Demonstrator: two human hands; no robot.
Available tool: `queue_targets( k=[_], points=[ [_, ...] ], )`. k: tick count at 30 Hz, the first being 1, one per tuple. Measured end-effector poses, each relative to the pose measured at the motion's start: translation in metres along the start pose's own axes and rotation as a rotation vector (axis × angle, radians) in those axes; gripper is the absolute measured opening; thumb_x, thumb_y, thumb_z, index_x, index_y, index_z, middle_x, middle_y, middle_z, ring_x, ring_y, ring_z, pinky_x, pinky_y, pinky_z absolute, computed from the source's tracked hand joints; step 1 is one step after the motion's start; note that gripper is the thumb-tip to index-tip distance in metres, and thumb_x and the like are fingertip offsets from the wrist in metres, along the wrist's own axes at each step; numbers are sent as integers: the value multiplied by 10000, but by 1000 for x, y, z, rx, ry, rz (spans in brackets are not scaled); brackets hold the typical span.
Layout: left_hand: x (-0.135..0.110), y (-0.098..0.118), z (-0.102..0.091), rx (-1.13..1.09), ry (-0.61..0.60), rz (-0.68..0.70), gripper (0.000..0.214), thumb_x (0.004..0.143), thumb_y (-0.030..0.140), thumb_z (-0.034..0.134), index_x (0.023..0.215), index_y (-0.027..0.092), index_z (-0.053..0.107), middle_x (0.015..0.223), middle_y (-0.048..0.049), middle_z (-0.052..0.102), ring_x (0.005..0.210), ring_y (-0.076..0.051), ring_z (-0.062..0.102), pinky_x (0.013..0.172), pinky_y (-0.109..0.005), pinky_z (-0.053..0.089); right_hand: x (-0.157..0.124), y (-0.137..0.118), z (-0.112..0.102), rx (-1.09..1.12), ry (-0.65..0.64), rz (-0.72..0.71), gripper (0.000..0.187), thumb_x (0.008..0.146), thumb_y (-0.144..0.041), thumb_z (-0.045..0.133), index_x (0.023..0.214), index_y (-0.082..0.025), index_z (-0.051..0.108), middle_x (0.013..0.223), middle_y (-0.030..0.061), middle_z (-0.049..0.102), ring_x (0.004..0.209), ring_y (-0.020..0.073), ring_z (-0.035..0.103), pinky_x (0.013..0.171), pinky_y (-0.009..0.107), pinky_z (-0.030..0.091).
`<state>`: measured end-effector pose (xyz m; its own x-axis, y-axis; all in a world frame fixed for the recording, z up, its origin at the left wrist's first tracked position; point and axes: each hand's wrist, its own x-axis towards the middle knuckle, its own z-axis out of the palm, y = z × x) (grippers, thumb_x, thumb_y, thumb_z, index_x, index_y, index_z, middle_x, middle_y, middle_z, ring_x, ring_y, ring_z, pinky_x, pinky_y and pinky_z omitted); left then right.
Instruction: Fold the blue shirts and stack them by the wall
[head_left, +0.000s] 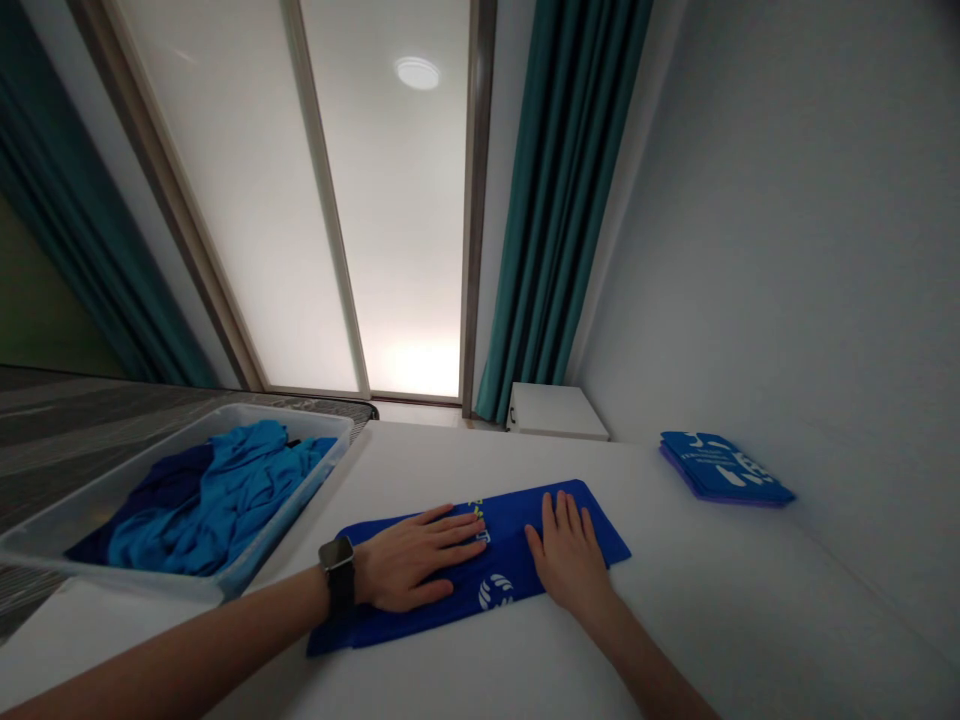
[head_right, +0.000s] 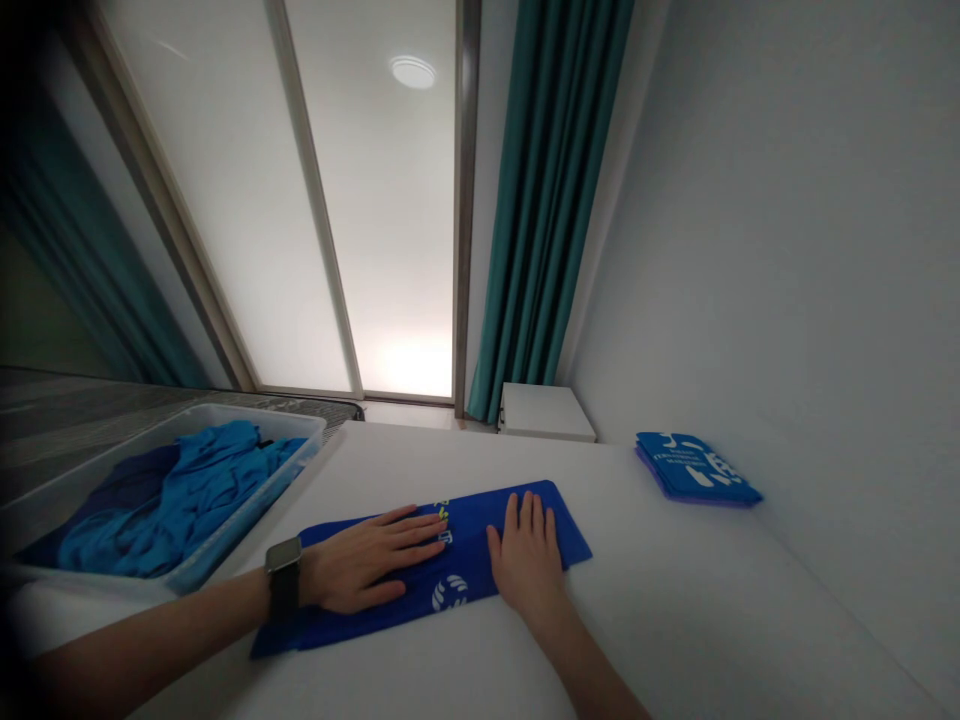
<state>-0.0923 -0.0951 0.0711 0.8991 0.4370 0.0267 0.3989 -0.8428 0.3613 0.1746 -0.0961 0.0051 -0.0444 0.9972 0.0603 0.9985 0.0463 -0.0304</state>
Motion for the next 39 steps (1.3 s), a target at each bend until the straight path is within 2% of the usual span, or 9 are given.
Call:
queue_targets(
  k=[4, 9, 14, 22, 25, 28, 33, 36, 39],
  points=[
    [1, -13, -6, 8, -55, 69, 626, 934, 390, 530, 1516, 356, 304, 1585, 22, 260, 1450, -241, 280, 1227, -413, 148, 2, -18, -3, -19, -9, 43, 681, 983, -449, 294, 1495, 0, 316, 1518, 276, 331, 1420, 399, 279, 1139, 512, 189],
    [-4, -15, 4, 47, -42, 22, 644, 959, 390, 502, 1541, 335, 233, 1603, 5, 205, 1472, -239, 216, 1231, -425, 125, 7, -21, 5, 8, 4, 18, 652, 992, -423, 271, 1495, -11, 323, 1541, 258, 291, 1444, 386, 224, 1148, 520, 167],
    [-5, -1, 22, 85, 21, -62, 612, 991, 406, 455, 1547, 321, 213, 1608, -14, 193, 1473, -241, 207, 1229, -434, 140, 30, -1, 12, 47, 0, -155, 642, 1001, -403, 232, 1525, -33, 247, 1576, 214, 226, 1473, 324, 158, 1175, 477, 147],
    [19, 28, 76, 127, 225, -349, 693, 988, 383, 450, 1569, 262, 91, 1595, -56, 243, 1469, -243, 231, 1227, -482, 149, 82, 23, 4, 123, -49, -504, 642, 1009, -445, 208, 1532, -74, 242, 1593, 160, 213, 1485, 230, 138, 1192, 422, 139],
    [24, 38, 79, 106, 214, -368, 709, 984, 400, 445, 1571, 232, 84, 1599, -71, 217, 1476, -262, 202, 1221, -505, 158, 90, 24, -2, 120, -58, -555, 612, 1010, -422, 209, 1538, -115, 240, 1597, 135, 223, 1485, 216, 142, 1192, 425, 129],
    [23, 35, 61, 75, 163, -309, 651, 1005, 415, 394, 1568, 223, 130, 1601, -70, 211, 1475, -262, 205, 1212, -487, 207, 86, 15, -4, 90, -13, -422, 603, 998, -363, 230, 1531, -81, 253, 1599, 159, 202, 1486, 253, 132, 1188, 446, 111],
    [12, 4, 22, 57, 53, -36, 587, 1000, 409, 413, 1546, 272, 245, 1595, -27, 249, 1463, -233, 254, 1226, -404, 189, 61, -21, 4, 123, -14, -94, 682, 995, -433, 219, 1524, -3, 223, 1563, 239, 252, 1459, 337, 209, 1167, 484, 145],
    [8, -7, 22, 77, 33, -26, 592, 1005, 420, 398, 1550, 258, 234, 1600, -35, 236, 1470, -231, 231, 1225, -397, 187, 52, -38, 12, 129, -23, -66, 719, 990, -486, 216, 1514, 4, 251, 1562, 244, 250, 1463, 348, 190, 1168, 505, 122],
    [8, 2, 41, 112, 78, -150, 606, 1008, 434, 380, 1558, 255, 198, 1608, -44, 216, 1482, -253, 187, 1219, -443, 190, 55, -43, 17, 126, 7, -119, 736, 985, -513, 217, 1508, 2, 273, 1572, 232, 226, 1475, 329, 153, 1176, 501, 95]
  ],
)
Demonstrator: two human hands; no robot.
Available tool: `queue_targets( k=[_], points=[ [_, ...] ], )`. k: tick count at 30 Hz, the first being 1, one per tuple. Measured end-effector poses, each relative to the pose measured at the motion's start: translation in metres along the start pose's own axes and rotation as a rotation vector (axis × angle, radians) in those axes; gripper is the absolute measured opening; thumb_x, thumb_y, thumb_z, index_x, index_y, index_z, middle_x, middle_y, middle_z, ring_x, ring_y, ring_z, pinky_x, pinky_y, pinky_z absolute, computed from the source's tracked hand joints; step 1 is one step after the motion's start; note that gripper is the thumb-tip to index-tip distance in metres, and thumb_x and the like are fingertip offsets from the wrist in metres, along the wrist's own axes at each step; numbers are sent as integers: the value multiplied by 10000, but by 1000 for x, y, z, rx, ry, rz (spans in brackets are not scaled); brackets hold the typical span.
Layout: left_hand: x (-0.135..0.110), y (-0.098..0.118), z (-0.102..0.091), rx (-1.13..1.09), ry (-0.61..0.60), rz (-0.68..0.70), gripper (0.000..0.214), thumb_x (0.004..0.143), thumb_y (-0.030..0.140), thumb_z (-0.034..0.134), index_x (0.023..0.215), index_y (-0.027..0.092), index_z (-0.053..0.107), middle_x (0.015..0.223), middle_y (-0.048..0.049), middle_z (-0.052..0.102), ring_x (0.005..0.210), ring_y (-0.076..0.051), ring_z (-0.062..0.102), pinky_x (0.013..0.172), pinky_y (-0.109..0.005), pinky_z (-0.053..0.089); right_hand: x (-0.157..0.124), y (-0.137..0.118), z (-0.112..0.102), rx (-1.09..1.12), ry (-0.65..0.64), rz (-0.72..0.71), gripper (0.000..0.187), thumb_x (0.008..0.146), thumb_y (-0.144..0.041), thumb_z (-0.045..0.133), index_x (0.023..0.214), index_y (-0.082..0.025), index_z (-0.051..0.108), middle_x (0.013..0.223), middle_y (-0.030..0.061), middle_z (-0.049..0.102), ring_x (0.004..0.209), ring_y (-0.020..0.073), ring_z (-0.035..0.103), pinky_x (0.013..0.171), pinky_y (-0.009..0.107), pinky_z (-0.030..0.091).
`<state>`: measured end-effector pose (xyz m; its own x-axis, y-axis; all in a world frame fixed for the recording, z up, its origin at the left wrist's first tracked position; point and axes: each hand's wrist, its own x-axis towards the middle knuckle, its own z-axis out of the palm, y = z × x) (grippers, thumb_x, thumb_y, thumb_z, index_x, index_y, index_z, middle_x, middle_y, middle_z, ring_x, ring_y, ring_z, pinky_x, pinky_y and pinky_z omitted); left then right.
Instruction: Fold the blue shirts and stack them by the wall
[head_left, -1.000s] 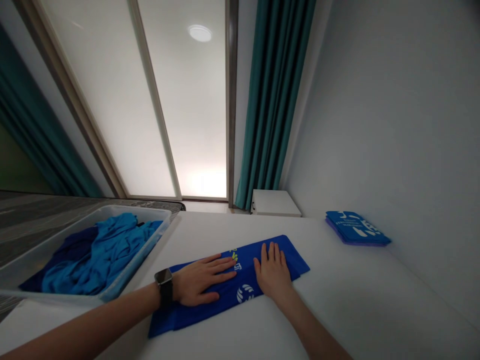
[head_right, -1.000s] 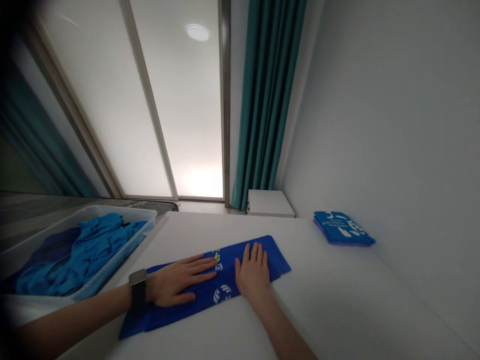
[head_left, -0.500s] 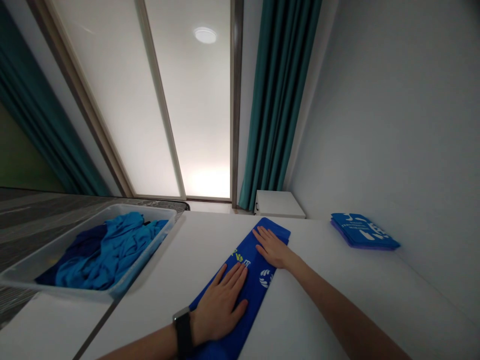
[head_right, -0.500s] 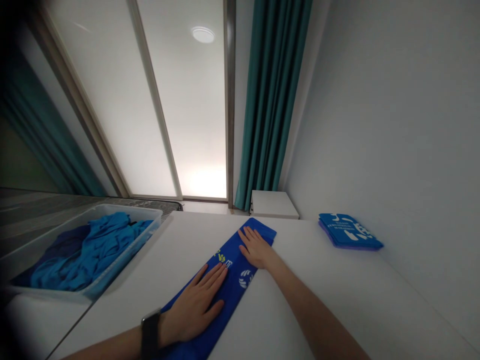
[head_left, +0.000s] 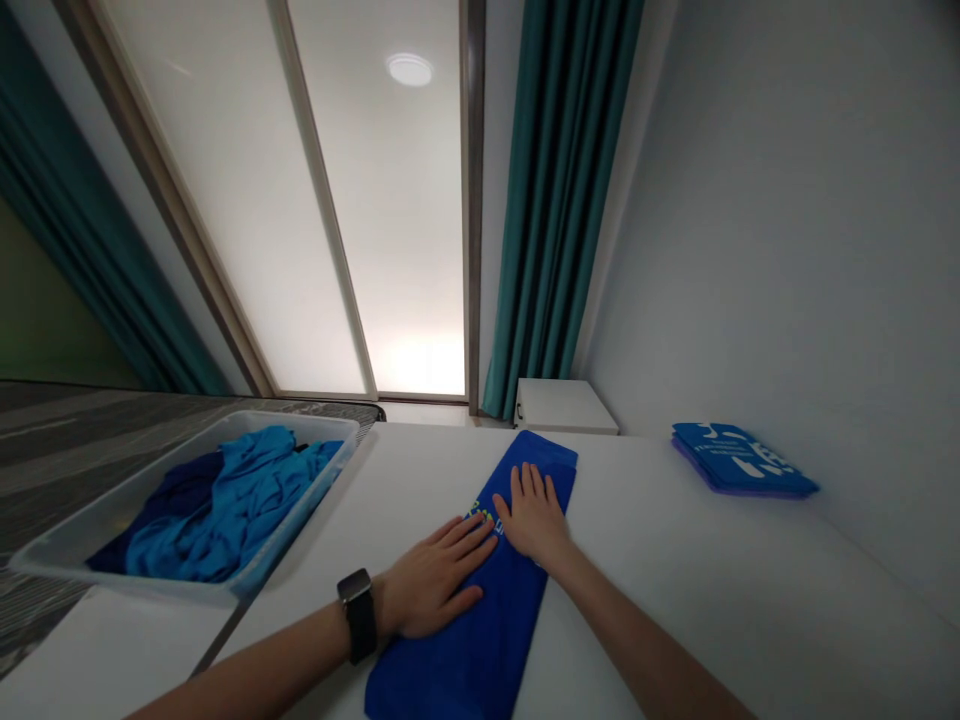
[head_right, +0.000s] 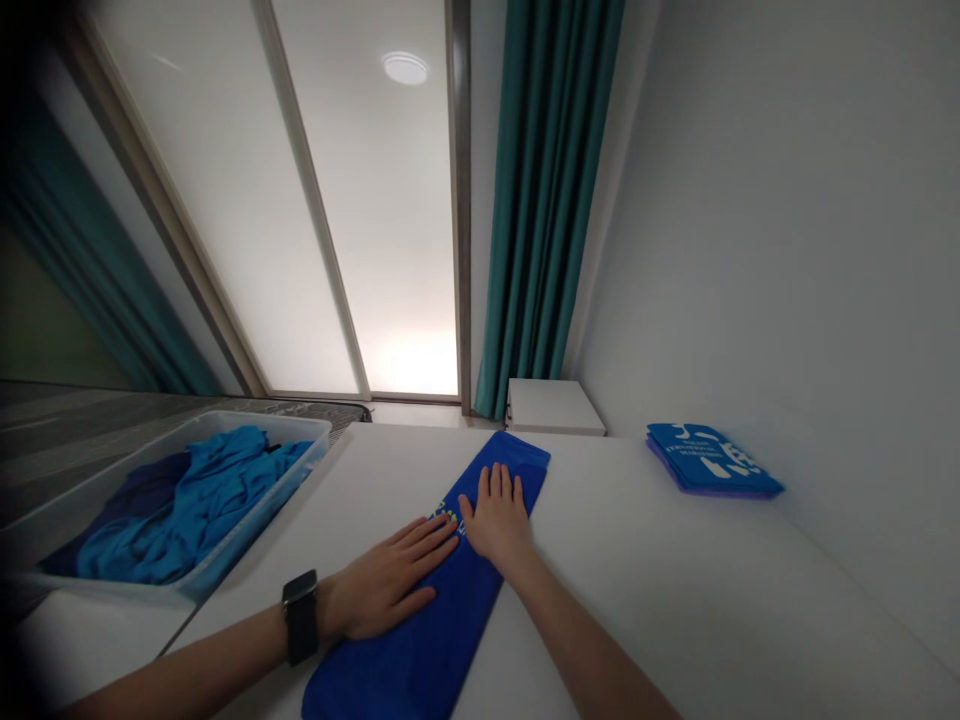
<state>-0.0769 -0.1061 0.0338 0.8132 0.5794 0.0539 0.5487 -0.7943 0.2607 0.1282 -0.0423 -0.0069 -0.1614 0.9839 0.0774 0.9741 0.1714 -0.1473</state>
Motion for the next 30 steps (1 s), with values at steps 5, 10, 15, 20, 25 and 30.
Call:
queue_targets(
  k=[5, 10, 15, 20, 25, 30],
  points=[
    [0, 44, 34, 30, 101, -253, 620, 1012, 494, 315, 1560, 229, 195, 1610, -61, 214, 1490, -281, 148, 1217, -512, 155, 18, 7, -1, 11, -24, -241, 704, 992, -508, 204, 1517, -45, 278, 1588, 173, 217, 1481, 275, 153, 1190, 462, 92],
    [8, 66, 47, 54, 186, -315, 679, 989, 557, 324, 1557, 203, 210, 1609, -92, 213, 1484, -323, 155, 1209, -544, 133, 26, 8, -4, 5, -50, -365, 710, 988, -552, 207, 1526, -95, 277, 1595, 142, 211, 1484, 254, 146, 1192, 464, 93],
    [18, 30, 32, 83, 187, -316, 630, 1007, 532, 290, 1531, 182, 286, 1566, -110, 333, 1461, -275, 257, 1201, -489, 190, 24, 9, -13, 15, -33, -346, 660, 1000, -489, 212, 1526, -95, 274, 1592, 124, 228, 1483, 239, 155, 1196, 455, 86],
    [31, -19, 15, 165, 220, -388, 601, 1013, 486, 309, 1520, 164, 296, 1577, -103, 310, 1460, -254, 263, 1184, -464, 236, 5, 8, -22, -24, 25, -130, 650, 994, -422, 239, 1512, -32, 281, 1582, 170, 229, 1477, 279, 174, 1189, 476, 81],
    [60, -47, 4, 215, 168, -296, 539, 996, 306, 343, 1515, 169, 299, 1589, -80, 286, 1469, -208, 243, 1192, -427, 217, -23, -3, -20, 2, 7, -112, 674, 990, -446, 251, 1510, -17, 276, 1582, 174, 222, 1482, 285, 147, 1192, 471, 47],
    [97, -83, 3, 179, 196, -296, 557, 986, 347, 370, 1520, 209, 296, 1586, -70, 301, 1460, -213, 267, 1182, -404, 234, -36, -8, -7, 52, -19, -101, 716, 982, -506, 237, 1517, -31, 263, 1585, 157, 209, 1490, 264, 108, 1195, 473, -13]
  ],
)
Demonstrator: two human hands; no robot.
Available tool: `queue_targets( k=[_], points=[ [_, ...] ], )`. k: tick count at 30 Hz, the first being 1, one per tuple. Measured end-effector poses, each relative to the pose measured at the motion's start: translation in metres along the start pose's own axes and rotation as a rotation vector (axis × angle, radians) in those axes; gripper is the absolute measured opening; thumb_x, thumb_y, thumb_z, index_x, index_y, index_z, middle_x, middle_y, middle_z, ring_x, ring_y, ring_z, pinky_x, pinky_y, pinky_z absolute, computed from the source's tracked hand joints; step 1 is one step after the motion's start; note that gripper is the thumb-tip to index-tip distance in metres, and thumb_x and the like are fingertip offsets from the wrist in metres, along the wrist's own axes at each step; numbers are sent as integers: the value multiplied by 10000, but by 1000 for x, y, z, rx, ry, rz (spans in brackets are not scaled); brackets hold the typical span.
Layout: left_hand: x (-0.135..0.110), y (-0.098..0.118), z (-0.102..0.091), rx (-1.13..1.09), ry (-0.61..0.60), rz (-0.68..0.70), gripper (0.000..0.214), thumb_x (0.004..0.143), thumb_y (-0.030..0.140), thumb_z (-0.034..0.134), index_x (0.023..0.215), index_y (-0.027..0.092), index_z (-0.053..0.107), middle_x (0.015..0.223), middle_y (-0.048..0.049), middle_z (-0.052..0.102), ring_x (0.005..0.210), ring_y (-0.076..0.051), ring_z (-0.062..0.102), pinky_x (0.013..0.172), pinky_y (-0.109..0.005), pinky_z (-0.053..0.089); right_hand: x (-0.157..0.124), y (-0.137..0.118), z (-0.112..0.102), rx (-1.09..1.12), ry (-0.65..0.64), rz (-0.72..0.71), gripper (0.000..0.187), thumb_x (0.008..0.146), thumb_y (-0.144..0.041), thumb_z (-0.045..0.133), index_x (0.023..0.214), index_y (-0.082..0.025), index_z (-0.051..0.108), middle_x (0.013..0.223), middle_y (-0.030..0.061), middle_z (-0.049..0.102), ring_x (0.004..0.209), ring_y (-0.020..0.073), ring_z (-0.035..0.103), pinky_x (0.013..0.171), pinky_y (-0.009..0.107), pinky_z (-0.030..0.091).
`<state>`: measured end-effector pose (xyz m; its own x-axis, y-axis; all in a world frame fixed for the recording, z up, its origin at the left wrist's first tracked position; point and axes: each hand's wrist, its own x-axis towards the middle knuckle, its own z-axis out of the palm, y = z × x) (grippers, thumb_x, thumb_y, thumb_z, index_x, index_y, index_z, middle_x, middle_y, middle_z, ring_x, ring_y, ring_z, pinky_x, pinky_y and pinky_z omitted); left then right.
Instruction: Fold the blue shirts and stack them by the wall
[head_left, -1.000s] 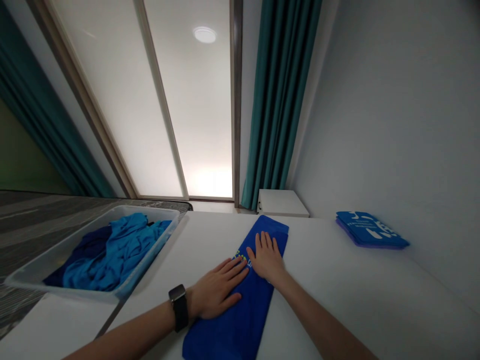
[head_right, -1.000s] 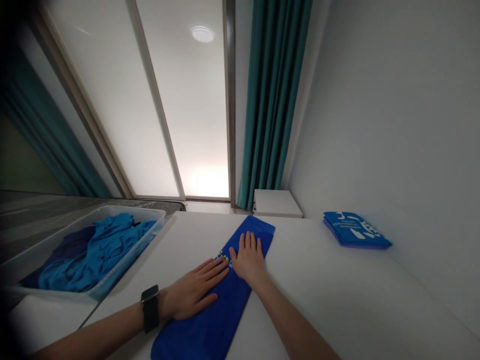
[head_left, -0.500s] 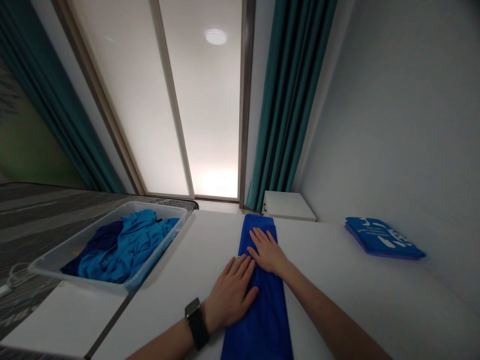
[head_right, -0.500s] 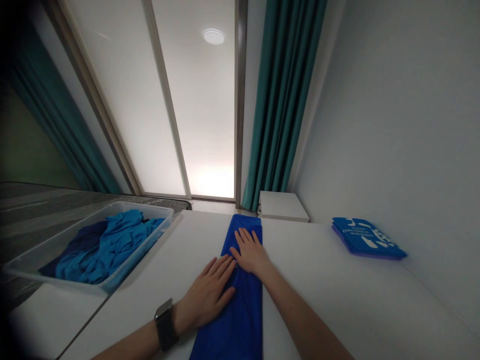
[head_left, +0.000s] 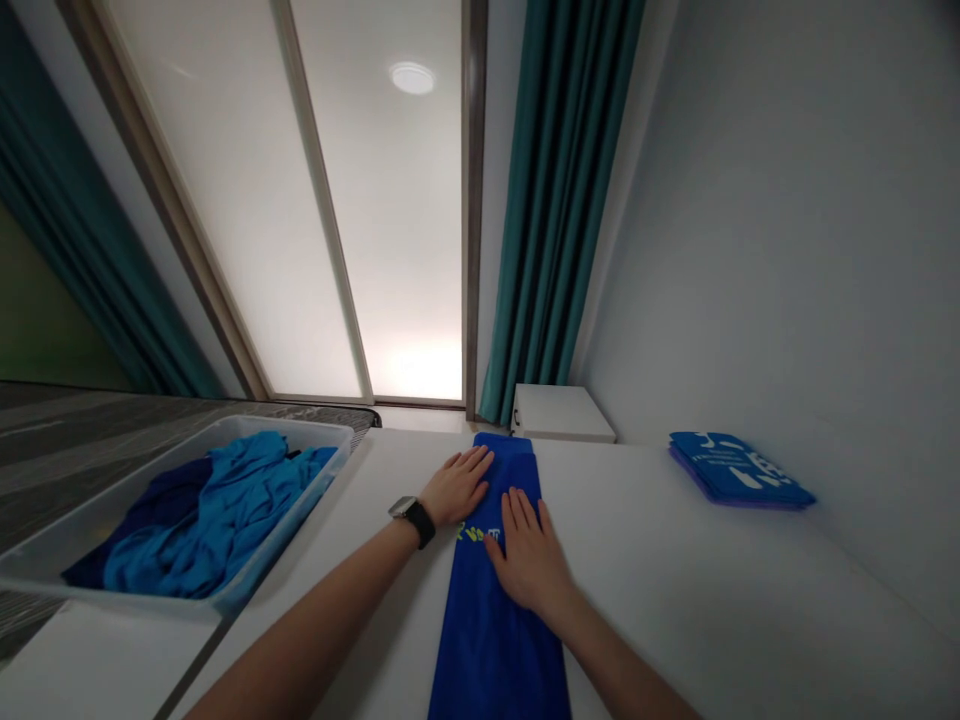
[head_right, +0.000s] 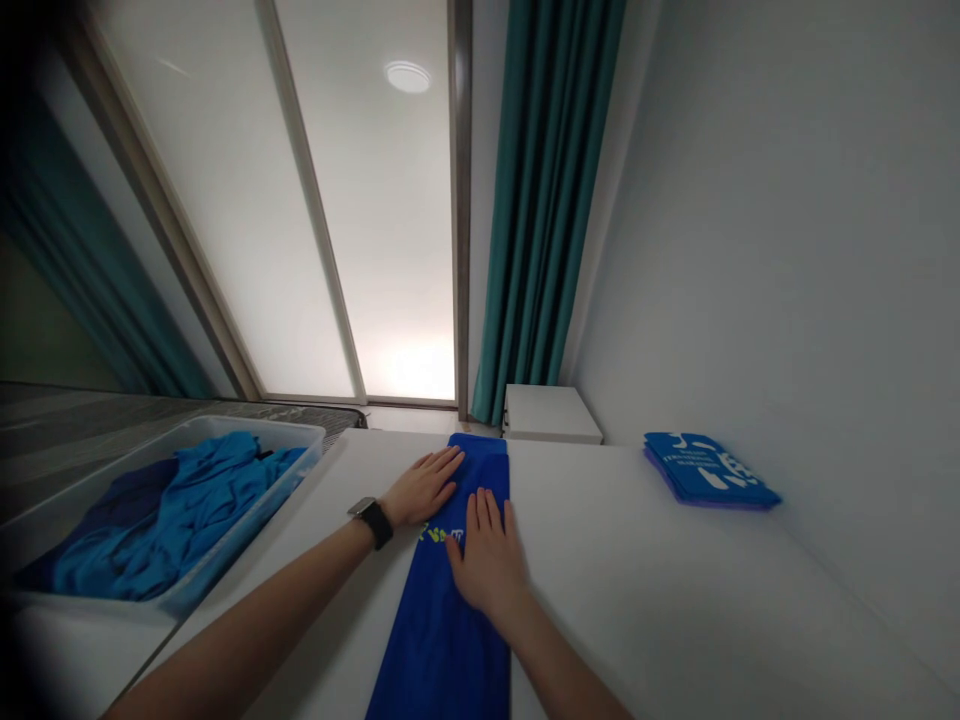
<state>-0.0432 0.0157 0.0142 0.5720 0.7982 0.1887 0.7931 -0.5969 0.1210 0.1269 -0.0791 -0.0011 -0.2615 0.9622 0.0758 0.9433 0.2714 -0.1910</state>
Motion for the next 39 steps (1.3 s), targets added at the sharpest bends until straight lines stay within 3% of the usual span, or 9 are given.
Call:
queue_targets(
  k=[7, 12, 15, 18, 20, 25, 32, 39],
  points=[
    [35, -37, 22, -27, -21, -128, 529, 1006, 414, 307, 1493, 215, 358, 1564, -85, 346, 1431, -232, 330, 1173, -447, 233, -2, 3, 4, 39, 20, -21, 734, 982, -555, 197, 1527, -66, 248, 1597, 140, 176, 1494, 257, 79, 1192, 476, -45],
    [43, -46, 24, -10, 13, -172, 535, 1011, 389, 282, 1497, 173, 343, 1541, -129, 380, 1432, -266, 326, 1156, -492, 243, -2, 2, 2, 58, 7, -14, 741, 979, -571, 194, 1528, -76, 251, 1597, 134, 183, 1493, 262, 90, 1193, 478, -43],
    [48, -42, 20, -12, 34, -106, 528, 1022, 378, 254, 1519, 205, 297, 1572, -85, 331, 1455, -228, 275, 1178, -461, 201, -1, 2, 1, 64, 3, -10, 738, 980, -569, 199, 1528, -77, 249, 1598, 135, 177, 1492, 265, 90, 1194, 483, -39],
    [57, -34, 16, -16, 22, 71, 493, 1025, 398, 274, 1499, 278, 340, 1577, -11, 330, 1464, -170, 246, 1205, -400, 124, -2, 1, -1, 65, -4, -9, 732, 981, -560, 208, 1526, -74, 255, 1594, 138, 190, 1491, 264, 99, 1195, 488, -32],
    [62, -30, 16, -16, -15, 150, 484, 1019, 425, 307, 1477, 289, 383, 1571, -18, 340, 1461, -179, 255, 1204, -414, 116, -2, 1, -1, 63, -8, -11, 731, 982, -553, 214, 1524, -65, 257, 1590, 142, 204, 1491, 263, 105, 1196, 487, -31],
    [68, -30, 23, -40, -88, 105, 515, 1013, 464, 322, 1484, 265, 379, 1562, -58, 353, 1439, -209, 316, 1176, -433, 211, -2, 1, -3, 61, -1, -12, 723, 983, -549, 208, 1521, -70, 267, 1592, 137, 206, 1491, 260, 100, 1197, 479, -32],
    [56, -32, 21, -44, -11, 9, 530, 1033, 440, 246, 1510, 224, 331, 1564, -70, 347, 1455, -207, 280, 1193, -454, 168, 1, 7, 1, 44, -7, -37, 725, 984, -555, 209, 1527, -77, 250, 1599, 133, 178, 1493, 256, 84, 1194, 477, -46],
    [1, -21, 8, -58, 41, 26, 536, 1026, 456, 309, 1528, 266, 288, 1593, -50, 284, 1469, -203, 241, 1208, -442, 134, 9, 11, 1, 13, -19, -53, 721, 991, -536, 193, 1528, -58, 235, 1597, 146, 179, 1494, 254, 80, 1194, 481, -33]
  ],
)
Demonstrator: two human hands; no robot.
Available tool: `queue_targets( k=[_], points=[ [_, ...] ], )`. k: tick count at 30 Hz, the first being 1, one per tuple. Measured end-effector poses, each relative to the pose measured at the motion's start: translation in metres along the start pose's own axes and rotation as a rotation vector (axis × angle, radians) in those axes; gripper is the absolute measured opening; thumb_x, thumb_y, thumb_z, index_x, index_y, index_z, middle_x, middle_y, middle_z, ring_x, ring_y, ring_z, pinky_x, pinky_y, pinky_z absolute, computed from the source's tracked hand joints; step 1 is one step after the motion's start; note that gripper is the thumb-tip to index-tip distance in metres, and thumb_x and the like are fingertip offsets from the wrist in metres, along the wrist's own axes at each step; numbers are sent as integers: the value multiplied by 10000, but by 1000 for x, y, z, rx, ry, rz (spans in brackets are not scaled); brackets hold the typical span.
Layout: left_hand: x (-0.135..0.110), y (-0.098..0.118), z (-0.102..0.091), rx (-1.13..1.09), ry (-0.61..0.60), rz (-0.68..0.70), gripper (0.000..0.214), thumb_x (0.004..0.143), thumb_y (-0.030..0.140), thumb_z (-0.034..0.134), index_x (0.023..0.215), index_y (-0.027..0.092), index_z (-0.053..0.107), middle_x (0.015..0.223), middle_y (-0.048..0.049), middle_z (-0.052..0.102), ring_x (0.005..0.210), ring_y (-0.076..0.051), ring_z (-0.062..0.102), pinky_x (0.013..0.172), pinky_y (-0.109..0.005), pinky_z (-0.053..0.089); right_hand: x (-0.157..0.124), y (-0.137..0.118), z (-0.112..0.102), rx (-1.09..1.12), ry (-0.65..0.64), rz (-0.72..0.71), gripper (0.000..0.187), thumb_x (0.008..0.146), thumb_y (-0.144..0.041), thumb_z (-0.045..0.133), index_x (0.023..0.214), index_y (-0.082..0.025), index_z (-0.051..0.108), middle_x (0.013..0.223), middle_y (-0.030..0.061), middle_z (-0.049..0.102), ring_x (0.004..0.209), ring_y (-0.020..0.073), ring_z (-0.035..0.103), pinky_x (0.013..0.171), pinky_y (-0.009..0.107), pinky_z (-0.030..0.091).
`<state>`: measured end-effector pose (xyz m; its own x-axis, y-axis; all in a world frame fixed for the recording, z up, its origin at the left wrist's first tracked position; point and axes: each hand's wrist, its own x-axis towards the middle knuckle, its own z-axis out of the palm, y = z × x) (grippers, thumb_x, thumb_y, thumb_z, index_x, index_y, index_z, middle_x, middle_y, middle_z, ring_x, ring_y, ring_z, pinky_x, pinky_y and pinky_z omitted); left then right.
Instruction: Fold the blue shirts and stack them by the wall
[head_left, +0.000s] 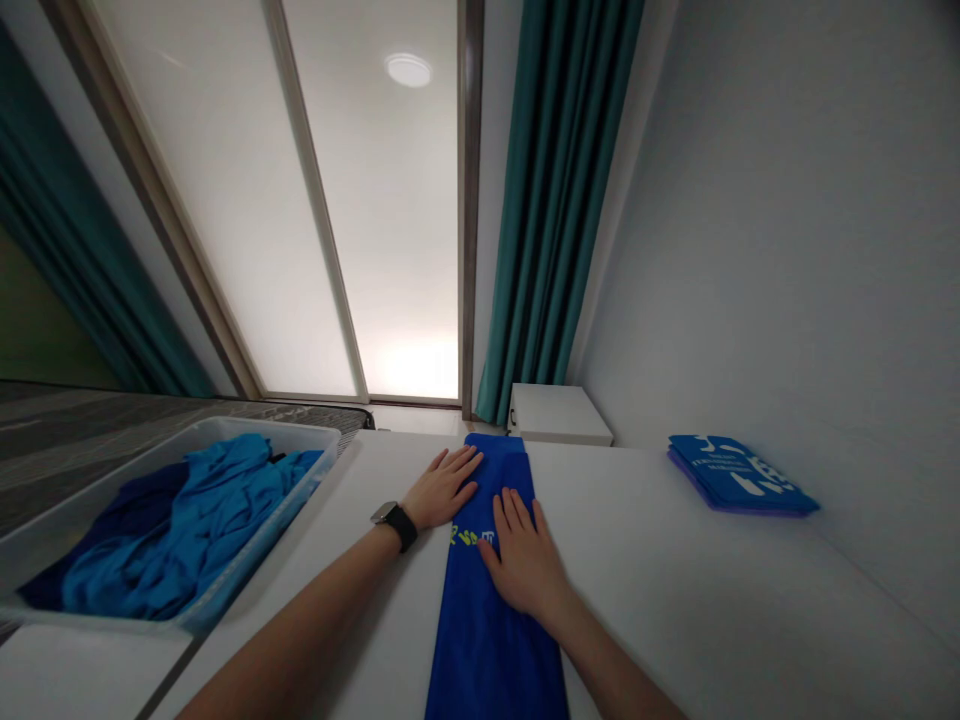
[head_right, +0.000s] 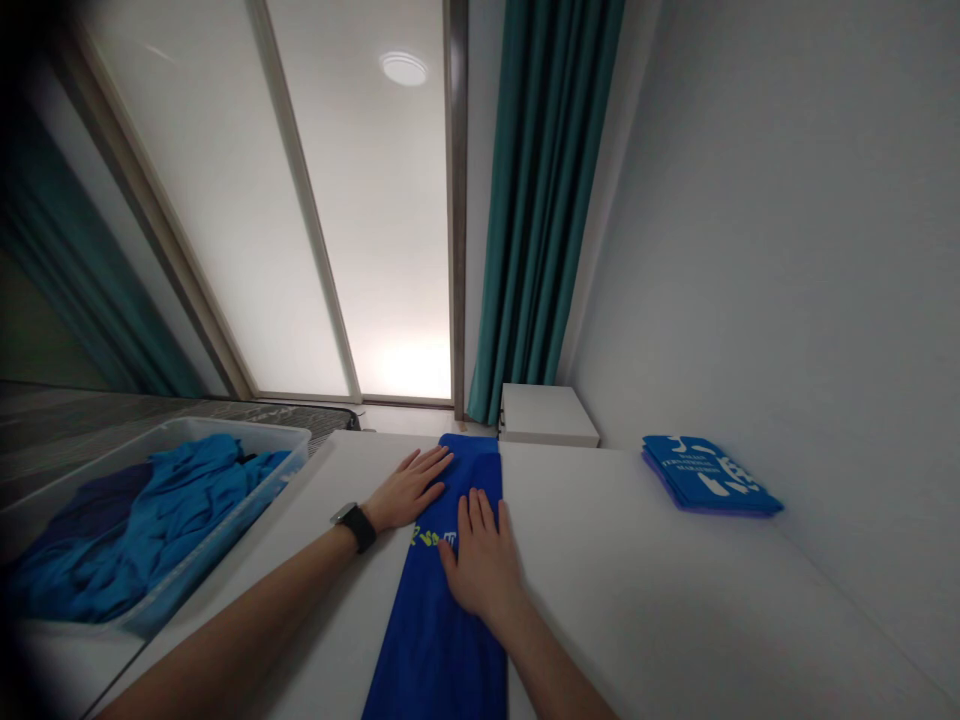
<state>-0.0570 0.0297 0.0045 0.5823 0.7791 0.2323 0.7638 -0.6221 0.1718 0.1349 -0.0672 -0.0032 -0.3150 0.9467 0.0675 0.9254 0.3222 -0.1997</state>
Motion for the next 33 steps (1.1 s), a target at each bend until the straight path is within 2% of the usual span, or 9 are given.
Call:
queue_targets(
  k=[5, 9, 13, 18, 22, 26, 29, 31, 33],
  points=[
    [-43, 25, -15, -51, -56, 92, 578, 1028, 466, 310, 1558, 277, 176, 1600, -47, 261, 1471, -207, 236, 1206, -441, 160, 6, 4, -3, -17, 0, -10, 707, 992, -518, 201, 1522, -55, 258, 1596, 149, 184, 1493, 253, 91, 1193, 479, -5],
    [-67, 37, -21, -63, -99, 133, 609, 1009, 500, 362, 1555, 297, 185, 1597, -44, 271, 1464, -231, 258, 1203, -454, 170, 7, 4, -3, -27, 3, -17, 699, 990, -509, 226, 1524, -59, 253, 1598, 150, 179, 1493, 251, 92, 1190, 477, 1],
    [-77, 39, -23, -54, -118, 136, 638, 988, 552, 379, 1549, 301, 208, 1592, -51, 281, 1463, -245, 259, 1200, -473, 165, 9, 4, -7, -25, -3, -22, 691, 990, -490, 249, 1519, -47, 259, 1595, 157, 189, 1490, 255, 107, 1190, 477, 13],
    [-78, 41, -25, -43, -144, 121, 704, 948, 626, 410, 1541, 283, 243, 1591, -71, 276, 1467, -258, 247, 1196, -499, 151, 4, 8, -13, 0, -19, -22, 692, 987, -475, 290, 1519, -35, 248, 1597, 153, 177, 1491, 245, 104, 1202, 454, 35],
    [-77, 41, -26, -51, -142, 119, 716, 937, 646, 415, 1538, 294, 249, 1590, -65, 281, 1465, -260, 253, 1194, -500, 161, -17, 13, -15, 2, -3, -112, 687, 994, -481, 285, 1522, -44, 244, 1601, 139, 153, 1493, 241, 72, 1208, 466, 34],
    [-78, 41, -28, -59, -124, 130, 678, 955, 611, 405, 1535, 290, 261, 1591, -68, 283, 1460, -268, 262, 1194, -506, 160, -51, 14, -19, 65, -43, -209, 646, 1008, -471, 269, 1533, -95, 247, 1606, 117, 192, 1489, 222, 122, 1216, 449, 88],
    [-85, 54, -32, -78, -77, 182, 610, 972, 528, 424, 1518, 283, 306, 1572, -73, 331, 1443, -275, 291, 1197, -506, 151, -79, 12, -26, 146, -18, -255, 535, 993, -406, 362, 1475, -178, 398, 1567, 102, 331, 1454, 233, 251, 1205, 461, 165],
    [-93, 71, -36, -114, -50, 227, 588, 957, 459, 477, 1495, 262, 346, 1522, -91, 408, 1400, -280, 351, 1190, -501, 173, -97, 9, -29, 205, 39, -246, 391, 943, -296, 457, 1309, -203, 557, 1443, 115, 485, 1362, 252, 397, 1153, 467, 286],
    [-103, 92, -39, -172, -38, 257, 548, 918, 375, 540, 1437, 243, 423, 1399, -97, 524, 1304, -272, 444, 1160, -477, 245, -112, 6, -31, 258, 82, -250, 258, 877, -181, 509, 1112, -208, 613, 1259, 114, 585, 1202, 250, 517, 1049, 443, 407]
  ],
)
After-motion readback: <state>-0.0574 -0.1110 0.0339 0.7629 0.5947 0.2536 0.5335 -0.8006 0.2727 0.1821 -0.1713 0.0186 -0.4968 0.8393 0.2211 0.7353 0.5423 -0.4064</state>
